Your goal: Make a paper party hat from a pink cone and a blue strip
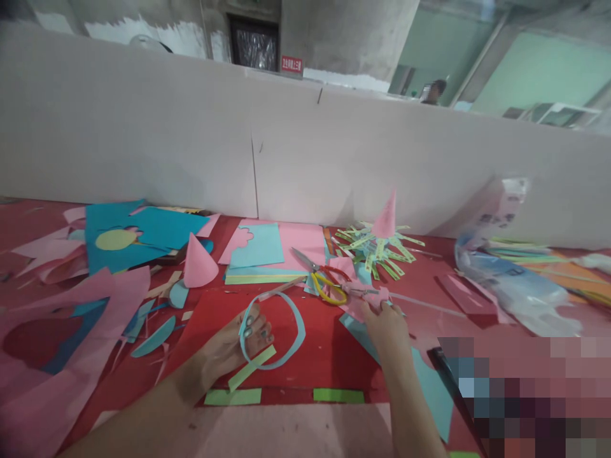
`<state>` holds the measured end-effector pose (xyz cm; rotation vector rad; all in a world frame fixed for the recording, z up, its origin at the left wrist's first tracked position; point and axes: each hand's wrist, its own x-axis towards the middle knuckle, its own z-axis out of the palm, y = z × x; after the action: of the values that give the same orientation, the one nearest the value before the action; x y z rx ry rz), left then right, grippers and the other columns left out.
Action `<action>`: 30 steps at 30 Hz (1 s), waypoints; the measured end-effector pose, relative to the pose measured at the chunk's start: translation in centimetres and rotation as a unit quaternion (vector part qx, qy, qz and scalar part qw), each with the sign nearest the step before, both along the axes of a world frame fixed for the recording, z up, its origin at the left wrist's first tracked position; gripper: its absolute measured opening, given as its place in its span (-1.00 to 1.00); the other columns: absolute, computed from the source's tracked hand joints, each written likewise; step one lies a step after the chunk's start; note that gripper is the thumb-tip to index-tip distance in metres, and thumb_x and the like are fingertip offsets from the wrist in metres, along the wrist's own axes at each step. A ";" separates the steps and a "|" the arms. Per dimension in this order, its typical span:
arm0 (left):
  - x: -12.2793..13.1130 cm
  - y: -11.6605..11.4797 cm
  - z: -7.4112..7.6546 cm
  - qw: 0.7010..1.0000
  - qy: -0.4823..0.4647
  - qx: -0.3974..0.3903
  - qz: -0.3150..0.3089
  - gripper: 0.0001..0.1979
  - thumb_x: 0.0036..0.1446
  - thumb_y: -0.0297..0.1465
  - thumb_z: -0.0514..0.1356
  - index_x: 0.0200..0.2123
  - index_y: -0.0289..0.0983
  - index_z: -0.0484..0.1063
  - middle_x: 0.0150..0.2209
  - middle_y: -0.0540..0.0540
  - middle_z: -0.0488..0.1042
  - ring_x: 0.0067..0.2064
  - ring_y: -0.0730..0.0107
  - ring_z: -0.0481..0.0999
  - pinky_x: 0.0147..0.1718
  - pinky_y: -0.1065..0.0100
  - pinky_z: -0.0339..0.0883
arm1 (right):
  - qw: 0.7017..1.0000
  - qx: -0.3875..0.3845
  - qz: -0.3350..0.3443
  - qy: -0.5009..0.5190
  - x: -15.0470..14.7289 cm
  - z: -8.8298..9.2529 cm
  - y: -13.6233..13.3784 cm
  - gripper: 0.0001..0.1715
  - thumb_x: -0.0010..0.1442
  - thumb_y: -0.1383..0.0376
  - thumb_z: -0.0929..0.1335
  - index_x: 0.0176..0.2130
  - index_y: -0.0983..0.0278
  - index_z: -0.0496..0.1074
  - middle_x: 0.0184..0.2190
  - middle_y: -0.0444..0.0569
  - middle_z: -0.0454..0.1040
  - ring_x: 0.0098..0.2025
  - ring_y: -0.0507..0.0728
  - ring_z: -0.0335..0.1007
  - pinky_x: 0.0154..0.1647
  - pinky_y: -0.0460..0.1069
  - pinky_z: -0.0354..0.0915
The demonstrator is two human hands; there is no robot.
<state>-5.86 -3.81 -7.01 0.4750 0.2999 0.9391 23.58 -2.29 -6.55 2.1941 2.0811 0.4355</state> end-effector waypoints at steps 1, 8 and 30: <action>0.0 0.0 0.0 1.000 0.001 0.000 -0.001 -0.75 -0.23 -0.36 0.38 -0.55 -0.30 0.35 -0.59 0.07 0.31 -0.43 0.50 0.40 -0.30 0.41 0.26 | 1.000 0.002 0.005 -0.001 0.0 0.0 0.0 -0.60 0.05 0.47 0.24 -0.13 0.21 0.44 -0.38 0.12 0.47 -0.30 0.22 0.39 -0.37 -0.01 0.17; 0.1 0.1 0.1 1.000 -0.009 0.007 -0.007 -0.79 -0.22 -0.39 0.37 -0.53 -0.29 0.38 -0.61 0.08 0.33 -0.44 0.53 0.39 -0.30 0.42 0.26 | 0.989 0.073 -0.041 0.122 1.1 0.9 0.6 -0.81 0.05 0.24 0.30 -0.42 0.24 0.49 -0.62 0.04 0.40 -0.45 0.18 0.39 -0.44 -0.02 0.18; 0.1 0.1 -1.0 0.999 -0.016 0.040 -0.014 -0.83 -0.14 -0.39 0.33 -0.55 -0.30 0.37 -0.60 0.06 0.32 -0.45 0.48 0.39 -0.33 0.40 0.23 | 0.875 0.305 -0.105 0.361 4.5 7.8 18.9 -0.64 -0.02 0.27 0.33 -0.21 0.43 0.40 -0.30 0.17 0.47 -0.27 0.20 0.37 -0.23 0.04 0.21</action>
<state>-5.74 -3.67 -8.04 0.5366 0.2271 0.9322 28.04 16.60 1.22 3.3465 2.1544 0.2999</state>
